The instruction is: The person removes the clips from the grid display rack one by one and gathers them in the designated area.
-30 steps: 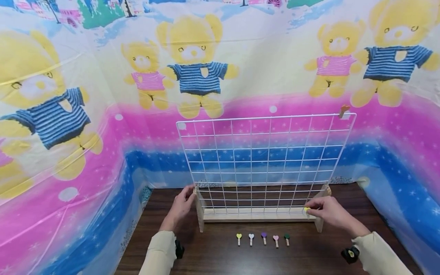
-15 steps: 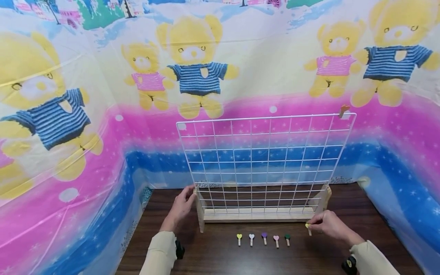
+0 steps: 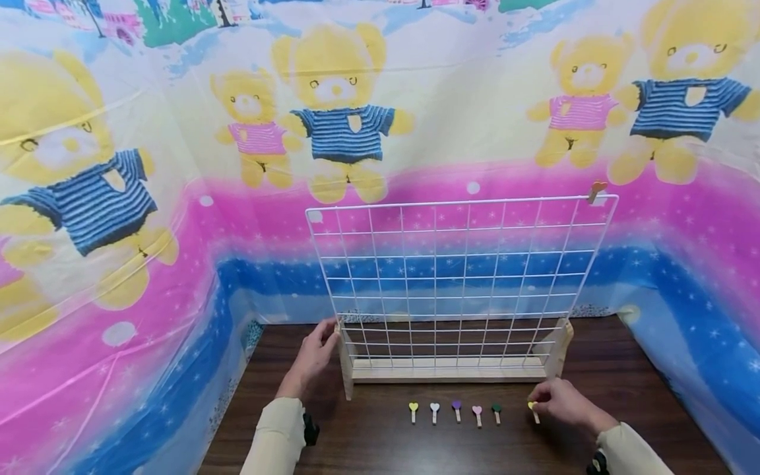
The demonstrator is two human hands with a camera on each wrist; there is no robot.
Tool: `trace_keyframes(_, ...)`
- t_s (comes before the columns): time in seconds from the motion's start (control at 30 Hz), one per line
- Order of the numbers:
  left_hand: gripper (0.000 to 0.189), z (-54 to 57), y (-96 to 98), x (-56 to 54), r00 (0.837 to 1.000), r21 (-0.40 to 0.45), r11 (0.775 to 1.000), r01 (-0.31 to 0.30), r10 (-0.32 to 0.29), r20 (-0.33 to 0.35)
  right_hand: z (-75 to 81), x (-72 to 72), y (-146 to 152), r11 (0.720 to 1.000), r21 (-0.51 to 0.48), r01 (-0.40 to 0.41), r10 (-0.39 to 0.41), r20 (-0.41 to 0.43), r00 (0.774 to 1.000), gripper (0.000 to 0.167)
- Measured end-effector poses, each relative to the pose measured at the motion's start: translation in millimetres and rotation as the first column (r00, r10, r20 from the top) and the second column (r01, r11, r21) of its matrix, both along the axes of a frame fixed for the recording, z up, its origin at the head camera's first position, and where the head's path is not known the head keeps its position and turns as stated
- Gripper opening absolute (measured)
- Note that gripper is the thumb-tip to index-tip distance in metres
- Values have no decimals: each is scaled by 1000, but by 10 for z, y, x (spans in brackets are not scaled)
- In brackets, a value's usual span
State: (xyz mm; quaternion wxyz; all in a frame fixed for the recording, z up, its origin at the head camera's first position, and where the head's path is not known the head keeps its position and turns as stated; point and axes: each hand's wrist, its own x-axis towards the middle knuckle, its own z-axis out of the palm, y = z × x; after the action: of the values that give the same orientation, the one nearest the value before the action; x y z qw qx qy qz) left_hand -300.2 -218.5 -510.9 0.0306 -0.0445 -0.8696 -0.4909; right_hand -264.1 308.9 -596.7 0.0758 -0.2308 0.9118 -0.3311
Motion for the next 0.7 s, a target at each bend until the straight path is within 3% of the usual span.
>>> trace_keyframes(0.17,39,12,-1,7,1000,3,1000,2,-2,-2,-28,16,-31,999,28,26,-26,12,1000,6)
trace_keyframes(0.4,39,17,-1,6,1000,0,1000,7,-7,-13,-106,27,-56,998,-32,49,-46,80,996,7)
trace_keyframes(0.7,40,10,0,1,1000,0,1000,10,-10,-13,-256,14,-79,996,-56,63,-57,101,993,10)
